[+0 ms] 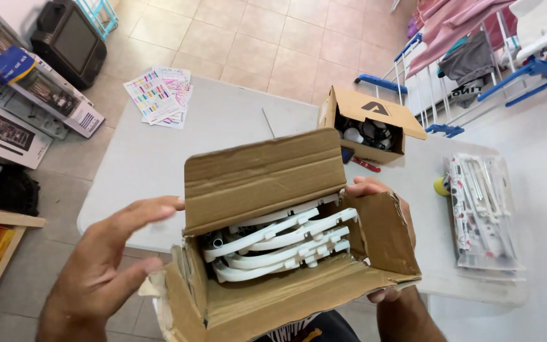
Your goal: Unboxing a shoe rack and organizing the plastic frames and metal rods on a table.
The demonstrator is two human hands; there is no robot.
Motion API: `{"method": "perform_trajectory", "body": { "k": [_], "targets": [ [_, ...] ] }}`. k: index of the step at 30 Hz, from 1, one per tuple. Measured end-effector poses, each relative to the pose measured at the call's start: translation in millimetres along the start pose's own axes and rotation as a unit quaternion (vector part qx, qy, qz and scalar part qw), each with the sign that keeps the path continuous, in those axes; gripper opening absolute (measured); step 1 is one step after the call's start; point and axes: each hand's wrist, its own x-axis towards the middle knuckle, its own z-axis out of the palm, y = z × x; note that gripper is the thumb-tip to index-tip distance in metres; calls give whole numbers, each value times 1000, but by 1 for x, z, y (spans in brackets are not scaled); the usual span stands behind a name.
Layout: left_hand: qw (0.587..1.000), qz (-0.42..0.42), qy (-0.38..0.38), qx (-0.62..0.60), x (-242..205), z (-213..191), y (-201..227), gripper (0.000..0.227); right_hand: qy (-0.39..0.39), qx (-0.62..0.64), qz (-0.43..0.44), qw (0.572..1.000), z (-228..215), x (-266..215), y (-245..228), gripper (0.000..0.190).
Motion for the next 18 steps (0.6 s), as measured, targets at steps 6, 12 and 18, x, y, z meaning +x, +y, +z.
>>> {"method": "perform_trajectory", "body": {
  "k": [6,12,18],
  "targets": [
    [996,-28,65,59,33,17,3,79,-22,-39,-8,999,-5,4,3,109],
    [956,197,-201,87,89,19,50,32,-39,-74,-11,996,-7,0,3,103],
    [931,164,-251,208,93,27,56,33,-64,-109,-2,992,-2,1,-12,101]
  ]
}}
